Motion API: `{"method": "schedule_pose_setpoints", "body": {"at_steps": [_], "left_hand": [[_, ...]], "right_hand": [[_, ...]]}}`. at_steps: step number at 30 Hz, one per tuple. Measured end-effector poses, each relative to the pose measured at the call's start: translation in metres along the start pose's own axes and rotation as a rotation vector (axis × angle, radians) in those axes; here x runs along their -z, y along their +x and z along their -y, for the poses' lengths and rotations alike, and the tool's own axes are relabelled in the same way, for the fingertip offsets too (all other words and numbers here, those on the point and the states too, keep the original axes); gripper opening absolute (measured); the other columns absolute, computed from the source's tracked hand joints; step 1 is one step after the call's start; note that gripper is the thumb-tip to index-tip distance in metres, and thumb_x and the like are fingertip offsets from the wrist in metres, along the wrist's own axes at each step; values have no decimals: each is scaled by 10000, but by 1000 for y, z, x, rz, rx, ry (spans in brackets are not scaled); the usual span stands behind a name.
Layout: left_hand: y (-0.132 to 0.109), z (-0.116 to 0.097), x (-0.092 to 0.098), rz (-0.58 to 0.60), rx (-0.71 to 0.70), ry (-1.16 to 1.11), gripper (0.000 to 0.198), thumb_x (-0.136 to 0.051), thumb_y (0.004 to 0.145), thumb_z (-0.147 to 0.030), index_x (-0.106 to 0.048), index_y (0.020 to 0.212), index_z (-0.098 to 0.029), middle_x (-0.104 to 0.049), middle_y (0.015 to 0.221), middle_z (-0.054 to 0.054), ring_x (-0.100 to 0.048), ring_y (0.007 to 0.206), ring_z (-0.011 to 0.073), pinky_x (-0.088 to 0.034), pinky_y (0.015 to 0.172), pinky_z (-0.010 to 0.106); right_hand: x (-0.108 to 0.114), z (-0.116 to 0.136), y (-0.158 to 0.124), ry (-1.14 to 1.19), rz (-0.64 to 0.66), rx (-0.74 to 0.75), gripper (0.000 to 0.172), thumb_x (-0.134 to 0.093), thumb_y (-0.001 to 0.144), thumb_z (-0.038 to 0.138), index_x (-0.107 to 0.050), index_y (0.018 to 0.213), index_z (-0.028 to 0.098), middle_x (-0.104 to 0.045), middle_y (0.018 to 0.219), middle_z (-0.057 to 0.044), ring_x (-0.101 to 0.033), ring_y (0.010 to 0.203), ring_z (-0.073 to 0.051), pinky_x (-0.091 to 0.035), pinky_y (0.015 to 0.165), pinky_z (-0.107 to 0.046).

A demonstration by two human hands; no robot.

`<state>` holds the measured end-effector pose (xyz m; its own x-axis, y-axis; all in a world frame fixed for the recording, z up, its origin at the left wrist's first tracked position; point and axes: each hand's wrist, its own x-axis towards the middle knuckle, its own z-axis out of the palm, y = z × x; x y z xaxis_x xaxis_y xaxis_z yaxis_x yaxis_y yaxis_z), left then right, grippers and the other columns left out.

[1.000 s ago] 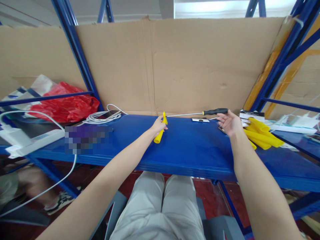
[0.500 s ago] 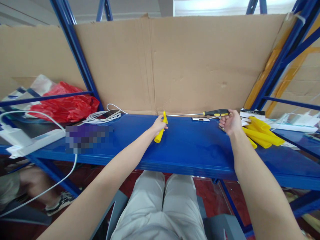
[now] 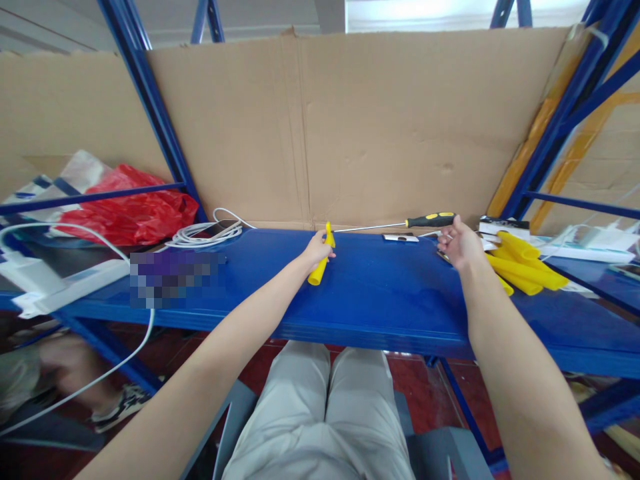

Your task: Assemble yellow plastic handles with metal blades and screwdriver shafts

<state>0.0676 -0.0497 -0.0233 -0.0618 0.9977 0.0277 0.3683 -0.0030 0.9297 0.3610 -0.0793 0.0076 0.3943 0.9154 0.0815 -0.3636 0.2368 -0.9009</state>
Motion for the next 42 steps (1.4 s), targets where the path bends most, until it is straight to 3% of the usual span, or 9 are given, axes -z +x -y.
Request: {"method": "schedule_pose_setpoints", "body": {"at_steps": [4, 13, 19, 23, 29, 35, 42], "left_hand": [[-2, -1, 1, -3, 1, 2, 665, -485, 816, 35, -411, 1433, -205, -650, 1179, 99, -663, 653, 81, -376, 435, 136], [1, 2, 0, 1, -4, 3, 641, -493, 821, 28, -428, 1418, -199, -666, 1112, 93, -664, 655, 91, -387, 450, 145], [3, 3, -1, 4, -9, 1, 654, -500, 808, 23, -437, 1416, -210, -668, 1111, 87, -663, 647, 91, -396, 462, 151], [2, 2, -1, 2, -8, 1, 656, -492, 805, 27, -436, 1417, -200, -671, 1111, 91, -664, 645, 95, -398, 458, 155], [2, 2, -1, -4, -7, -7, 652, -507, 817, 15, -426, 1425, -206, -659, 1161, 103, -675, 664, 98, -388, 450, 149], [3, 3, -1, -4, -5, -8, 677, -546, 798, 1, -427, 1425, -224, -642, 1222, 108, -680, 661, 97, -403, 460, 152], [1, 1, -1, 7, 6, -11, 679, -490, 813, 27, -402, 1445, -204, -640, 1220, 117, -675, 679, 95, -385, 451, 149]], "right_hand": [[-1, 1, -2, -20, -74, -30, 330, -423, 983, 309, -419, 670, 204, -473, 583, 7, -431, 467, -114, -370, 421, -206], [-4, 1, -4, 36, -61, -69, 309, -395, 975, 310, -348, 681, 229, -286, 484, 57, -283, 395, -104, -259, 360, -184], [-1, 2, -3, 36, -32, -45, 314, -360, 993, 237, -464, 699, 201, -498, 579, -6, -442, 458, -110, -395, 417, -190], [-2, 1, -3, 49, -13, -36, 338, -388, 1006, 288, -434, 684, 197, -409, 533, 32, -337, 408, -88, -313, 374, -171], [-2, 1, -2, -1, -96, -59, 314, -382, 979, 263, -397, 672, 204, -452, 579, 8, -399, 445, -107, -336, 395, -197], [-1, 0, -2, 28, -42, -82, 289, -417, 955, 266, -343, 680, 221, -310, 498, 52, -291, 403, -99, -271, 373, -182], [-6, 3, -9, -9, -55, -61, 306, -309, 980, 171, -408, 692, 198, -465, 555, -7, -398, 444, -102, -348, 396, -177]]}}
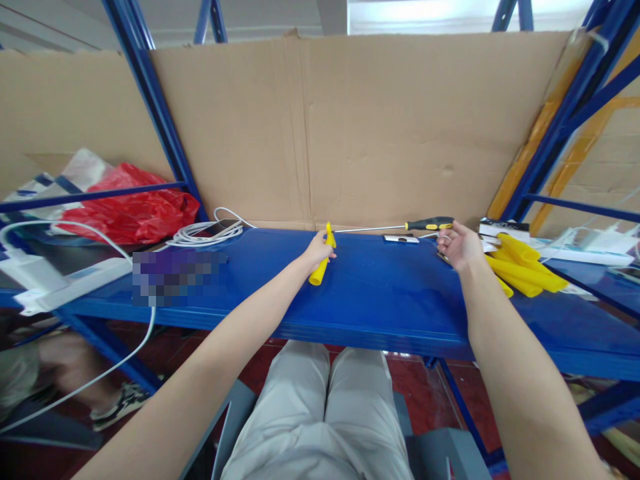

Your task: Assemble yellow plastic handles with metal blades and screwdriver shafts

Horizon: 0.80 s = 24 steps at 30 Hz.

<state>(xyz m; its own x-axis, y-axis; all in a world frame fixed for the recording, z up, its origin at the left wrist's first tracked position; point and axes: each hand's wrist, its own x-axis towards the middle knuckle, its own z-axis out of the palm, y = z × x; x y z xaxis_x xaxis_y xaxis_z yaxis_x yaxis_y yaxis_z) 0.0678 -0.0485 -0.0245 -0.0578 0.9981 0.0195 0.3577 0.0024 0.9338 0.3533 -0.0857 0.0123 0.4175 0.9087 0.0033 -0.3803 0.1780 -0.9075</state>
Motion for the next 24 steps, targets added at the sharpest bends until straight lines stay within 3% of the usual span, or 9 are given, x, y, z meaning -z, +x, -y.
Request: {"method": "schedule_pose_setpoints", "body": {"at_steps": [5, 10, 16, 24], "left_hand": [[-1, 0, 0, -4, -6, 0, 687, -499, 813, 27, -392, 1451, -201, -638, 1223, 119, -683, 696, 101, -387, 453, 148], [-2, 0, 1, -4, -5, -2, 695, -505, 799, 37, -407, 1443, -207, -646, 1211, 115, -681, 687, 105, -395, 456, 155], [-4, -2, 1, 0, 1, 2, 666, -480, 822, 40, -402, 1439, -198, -639, 1211, 111, -676, 686, 94, -373, 445, 145], [-2, 0, 1, 1, -14, 15, 680, -477, 804, 45, -403, 1438, -188, -652, 1185, 111, -675, 687, 96, -374, 442, 140]], "right_hand": [[-1, -1, -3, 0, 31, -11, 348, -377, 997, 254, -347, 655, 199, -308, 486, 45, -249, 391, -81, -232, 363, -178], [0, 0, -2, 32, 4, -13, 330, -379, 967, 239, -330, 642, 212, -356, 495, 32, -296, 404, -89, -246, 362, -193], [-1, -2, -3, 35, 13, -21, 318, -378, 962, 215, -357, 645, 219, -267, 429, 59, -214, 355, -84, -196, 334, -186], [-2, 0, -5, 3, 7, 11, 364, -322, 1006, 188, -400, 650, 199, -417, 479, 19, -350, 384, -80, -298, 369, -175]]}}
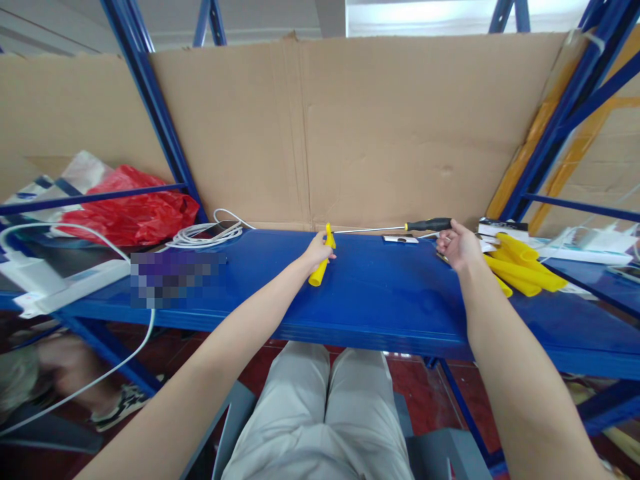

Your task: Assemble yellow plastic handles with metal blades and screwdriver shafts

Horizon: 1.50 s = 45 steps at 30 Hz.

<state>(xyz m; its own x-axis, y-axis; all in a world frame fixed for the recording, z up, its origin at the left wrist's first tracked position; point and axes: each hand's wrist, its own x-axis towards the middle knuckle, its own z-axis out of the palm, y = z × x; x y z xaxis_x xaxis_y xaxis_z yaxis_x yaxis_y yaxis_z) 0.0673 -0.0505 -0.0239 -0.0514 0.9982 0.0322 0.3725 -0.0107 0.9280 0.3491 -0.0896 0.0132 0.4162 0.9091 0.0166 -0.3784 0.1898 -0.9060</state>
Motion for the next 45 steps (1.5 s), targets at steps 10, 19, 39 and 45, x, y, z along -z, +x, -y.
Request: {"method": "schedule_pose_setpoints", "body": {"at_steps": [10, 19, 39, 45], "left_hand": [[2, 2, -1, 7, -5, -5, 677, -468, 810, 51, -399, 1441, -188, -646, 1196, 112, -668, 681, 90, -366, 434, 138], [4, 2, 0, 14, 1, 7, 678, -511, 811, 25, -402, 1440, -207, -662, 1149, 99, -686, 700, 109, -393, 458, 145], [0, -1, 0, 18, -7, 12, 653, -447, 837, 39, -388, 1450, -177, -647, 1181, 116, -676, 692, 101, -367, 428, 148], [0, 0, 0, 8, -7, 7, 678, -471, 811, 40, -398, 1444, -189, -649, 1191, 110, -680, 698, 103, -380, 438, 147]], "right_hand": [[-4, -2, 1, -50, -104, -13, 314, -430, 993, 238, -385, 683, 210, -416, 487, 34, -337, 372, -81, -269, 338, -170], [-2, -2, 1, -16, -53, -27, 341, -425, 1000, 301, -346, 678, 219, -300, 433, 62, -272, 369, -75, -250, 348, -168], [-2, -1, 0, 6, -56, -85, 335, -420, 992, 302, -336, 680, 213, -323, 489, 50, -282, 402, -79, -251, 363, -173], [4, -3, 5, -9, 11, -85, 313, -428, 981, 303, -391, 687, 205, -338, 516, 30, -299, 427, -86, -287, 380, -164]]}}
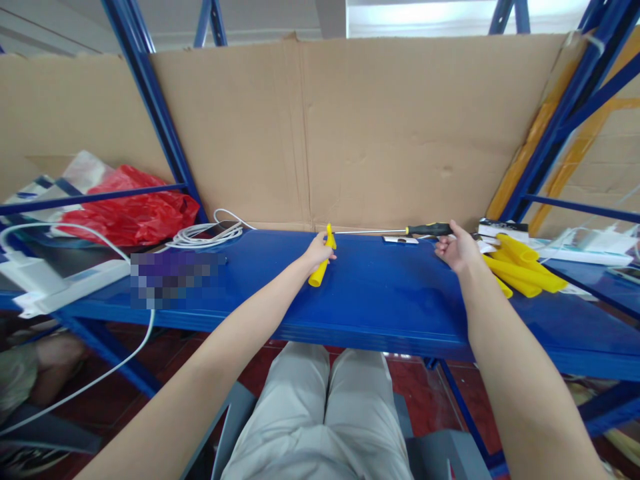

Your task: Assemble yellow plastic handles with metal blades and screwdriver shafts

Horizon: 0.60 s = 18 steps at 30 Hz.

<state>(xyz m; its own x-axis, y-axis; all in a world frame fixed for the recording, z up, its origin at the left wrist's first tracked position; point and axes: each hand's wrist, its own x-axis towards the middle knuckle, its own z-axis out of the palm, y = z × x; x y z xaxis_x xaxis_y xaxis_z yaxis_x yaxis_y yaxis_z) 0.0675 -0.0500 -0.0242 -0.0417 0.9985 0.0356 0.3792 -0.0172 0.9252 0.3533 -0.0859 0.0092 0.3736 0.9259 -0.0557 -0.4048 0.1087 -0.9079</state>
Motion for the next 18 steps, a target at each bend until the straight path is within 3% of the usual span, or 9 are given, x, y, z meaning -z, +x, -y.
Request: {"method": "schedule_pose_setpoints", "body": {"at_steps": [5, 11, 18], "left_hand": [[4, 2, -1, -7, 5, 0, 705, -503, 791, 38, -400, 1446, -200, -670, 1148, 105, -686, 701, 112, -396, 453, 148], [3, 2, 0, -9, 5, 7, 678, -501, 806, 32, -405, 1437, -197, -672, 1132, 101, -686, 708, 110, -392, 456, 144], [1, 1, 0, 1, 6, -3, 652, -503, 817, 29, -416, 1421, -203, -661, 1149, 101, -688, 720, 108, -397, 465, 143]], "right_hand": [[1, 1, -1, -13, 41, 37, 321, -384, 991, 283, -382, 680, 203, -416, 555, 5, -357, 444, -92, -334, 396, -172], [0, 0, 0, -41, 32, 34, 412, -529, 941, 470, -369, 669, 204, -344, 526, 37, -301, 443, -78, -291, 384, -160], [0, -2, 1, -86, 12, 2, 429, -444, 955, 547, -391, 684, 219, -336, 501, 37, -288, 423, -93, -295, 365, -176]]}}
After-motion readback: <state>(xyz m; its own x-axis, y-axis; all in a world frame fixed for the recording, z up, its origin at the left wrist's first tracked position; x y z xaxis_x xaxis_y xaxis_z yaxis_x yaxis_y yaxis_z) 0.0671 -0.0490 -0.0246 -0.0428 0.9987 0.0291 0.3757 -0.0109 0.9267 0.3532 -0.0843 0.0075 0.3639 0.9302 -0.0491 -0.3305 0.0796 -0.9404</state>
